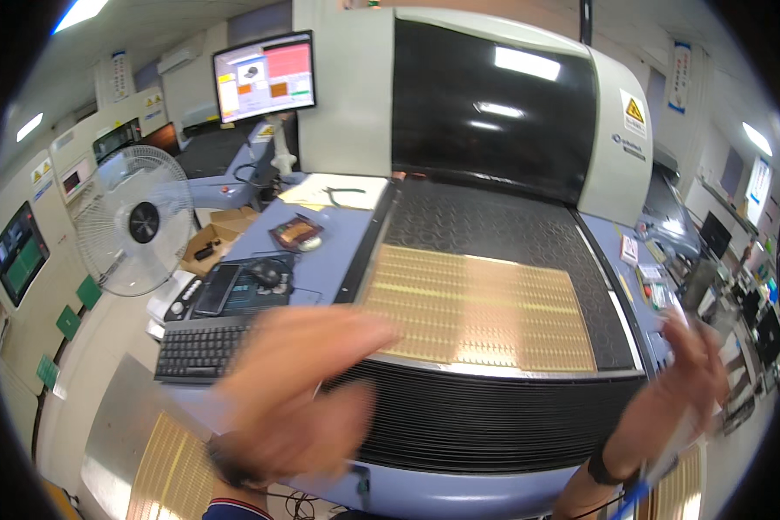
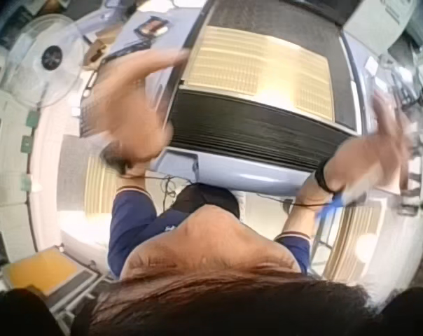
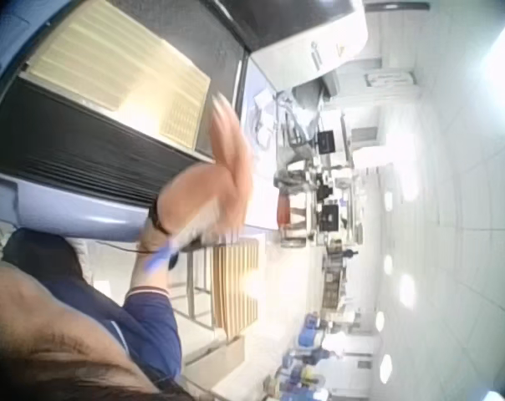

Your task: Inspecting and marking metal grid sheets on an industrial fabrication machine and managing equipment cables.

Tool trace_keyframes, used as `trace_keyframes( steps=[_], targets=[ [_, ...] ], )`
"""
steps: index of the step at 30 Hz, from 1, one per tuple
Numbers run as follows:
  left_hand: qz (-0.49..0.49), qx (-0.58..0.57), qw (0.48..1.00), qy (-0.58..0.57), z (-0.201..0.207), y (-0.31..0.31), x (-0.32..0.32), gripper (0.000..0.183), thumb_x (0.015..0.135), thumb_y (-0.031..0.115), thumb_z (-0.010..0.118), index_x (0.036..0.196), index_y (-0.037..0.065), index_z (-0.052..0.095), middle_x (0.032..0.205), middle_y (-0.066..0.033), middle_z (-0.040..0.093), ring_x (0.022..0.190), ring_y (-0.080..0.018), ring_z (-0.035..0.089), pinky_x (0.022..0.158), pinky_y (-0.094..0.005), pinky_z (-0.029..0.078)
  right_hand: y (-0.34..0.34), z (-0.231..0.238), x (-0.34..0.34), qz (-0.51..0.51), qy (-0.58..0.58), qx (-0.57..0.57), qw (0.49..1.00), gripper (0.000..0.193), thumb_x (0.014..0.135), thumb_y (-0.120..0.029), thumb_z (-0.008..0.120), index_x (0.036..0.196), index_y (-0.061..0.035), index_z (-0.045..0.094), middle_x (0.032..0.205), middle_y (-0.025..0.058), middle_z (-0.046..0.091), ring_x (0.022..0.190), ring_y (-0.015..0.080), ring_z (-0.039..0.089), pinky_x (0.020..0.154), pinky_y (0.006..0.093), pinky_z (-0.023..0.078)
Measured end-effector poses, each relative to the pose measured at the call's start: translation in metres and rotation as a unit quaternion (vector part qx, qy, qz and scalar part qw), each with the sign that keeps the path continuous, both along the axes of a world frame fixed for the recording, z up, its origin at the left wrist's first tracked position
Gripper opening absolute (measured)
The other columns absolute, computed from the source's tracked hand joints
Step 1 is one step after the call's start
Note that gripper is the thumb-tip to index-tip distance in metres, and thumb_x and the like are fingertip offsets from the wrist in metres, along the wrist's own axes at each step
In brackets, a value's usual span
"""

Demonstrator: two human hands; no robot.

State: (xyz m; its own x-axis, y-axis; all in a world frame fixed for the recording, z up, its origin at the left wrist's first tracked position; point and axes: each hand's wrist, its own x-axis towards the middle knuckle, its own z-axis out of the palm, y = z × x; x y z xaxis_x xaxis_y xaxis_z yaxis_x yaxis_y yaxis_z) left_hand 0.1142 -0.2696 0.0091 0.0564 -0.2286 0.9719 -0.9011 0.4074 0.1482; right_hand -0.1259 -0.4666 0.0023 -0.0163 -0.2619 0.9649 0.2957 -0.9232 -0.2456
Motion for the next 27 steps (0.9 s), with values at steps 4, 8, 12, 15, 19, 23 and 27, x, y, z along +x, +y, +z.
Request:
trace_keyframes(
  steps=[4, 8, 12, 15, 19, 23, 27],
  targets=[
    [0.225, 0.305, 0.924, 0.044, -0.104, -0.027, 0.049, 0.056, 0.092, 0.031, 0.062, 0.135, -0.003, 0.049, 0.125, -0.0252, 0.059, 0.097, -0.0385, 0.066, 0.083, -0.0422, 0.052, -0.054, -0.073, 0.070, -0.088, 0.405, 0.092, 0.905, 0.024, 0.091, -0.001, 0.059, 0.114, -0.0023, 0.068, 0.104, 0.0240, 0.070, 0.099, 0.0287, 0.069, 0.090, 0.0387, 0.052],
    [0.352, 0.423, 0.835, 0.010, -0.189, -0.038, 0.082, 0.066, 0.091, 0.044, 0.061, 0.133, -0.005, 0.049, 0.135, -0.0271, 0.051, 0.097, -0.0354, 0.065, 0.083, -0.0454, 0.050, -0.118, -0.187, 0.081, -0.016, 0.523, 0.067, 0.850, 0.051, 0.085, -0.014, 0.070, 0.131, 0.0006, 0.052, 0.119, 0.0320, 0.059, 0.114, 0.0477, 0.057, 0.095, 0.0472, 0.047],
    [0.378, 0.423, 0.819, 0.086, -0.171, -0.053, 0.072, 0.066, 0.087, 0.037, 0.063, 0.135, -0.005, 0.046, 0.122, -0.0220, 0.056, 0.092, -0.0359, 0.065, 0.084, -0.0462, 0.047, -0.122, -0.174, 0.078, -0.020, 0.583, 0.148, 0.799, 0.055, 0.085, -0.014, 0.068, 0.133, 0.0057, 0.051, 0.123, 0.0306, 0.060, 0.117, 0.0425, 0.059, 0.100, 0.0427, 0.044],
    [0.291, 0.432, 0.836, 0.171, -0.174, -0.049, 0.082, 0.060, 0.087, 0.034, 0.064, 0.129, -0.006, 0.051, 0.117, -0.0226, 0.060, 0.089, -0.0376, 0.065, 0.083, -0.0464, 0.047, -0.129, -0.187, 0.078, -0.035, 0.557, 0.073, 0.827, 0.055, 0.084, -0.013, 0.069, 0.132, 0.0063, 0.051, 0.107, 0.0217, 0.066, 0.102, 0.0303, 0.064, 0.090, 0.0368, 0.046],
    [0.147, 0.200, 0.884, 0.395, -0.157, -0.045, 0.100, 0.048, 0.090, 0.028, 0.064, 0.124, -0.005, 0.057, 0.112, -0.0216, 0.064, 0.091, -0.0332, 0.067, 0.087, -0.0393, 0.049, -0.127, -0.184, 0.082, -0.037, 0.555, 0.056, 0.829, 0.057, 0.082, -0.008, 0.069, 0.134, 0.0050, 0.051, 0.119, 0.0260, 0.063, 0.115, 0.0327, 0.060, 0.098, 0.0365, 0.044],
    [-0.143, -0.010, 0.835, 0.530, -0.136, -0.048, 0.074, 0.057, 0.093, 0.019, 0.064, 0.140, -0.003, 0.042, 0.140, -0.0193, 0.048, 0.107, -0.0214, 0.062, 0.091, -0.0307, 0.049, -0.183, -0.209, 0.075, 0.057, 0.325, 0.240, 0.913, 0.037, 0.094, 0.001, 0.057, 0.130, 0.0051, 0.053, 0.116, 0.0230, 0.064, 0.108, 0.0287, 0.062, 0.101, 0.0358, 0.045],
    [0.004, 0.140, 0.922, 0.361, -0.156, -0.017, 0.011, 0.079, 0.088, 0.026, 0.071, 0.148, -0.003, 0.029, 0.150, -0.0247, 0.036, 0.138, -0.0350, 0.038, 0.113, -0.0403, 0.034, -0.053, -0.148, 0.071, -0.045, 0.401, 0.129, 0.906, 0.035, 0.100, -0.013, 0.054, 0.127, 0.0084, 0.054, 0.120, 0.0239, 0.063, 0.111, 0.0307, 0.062, 0.099, 0.0367, 0.046]
  ],
)
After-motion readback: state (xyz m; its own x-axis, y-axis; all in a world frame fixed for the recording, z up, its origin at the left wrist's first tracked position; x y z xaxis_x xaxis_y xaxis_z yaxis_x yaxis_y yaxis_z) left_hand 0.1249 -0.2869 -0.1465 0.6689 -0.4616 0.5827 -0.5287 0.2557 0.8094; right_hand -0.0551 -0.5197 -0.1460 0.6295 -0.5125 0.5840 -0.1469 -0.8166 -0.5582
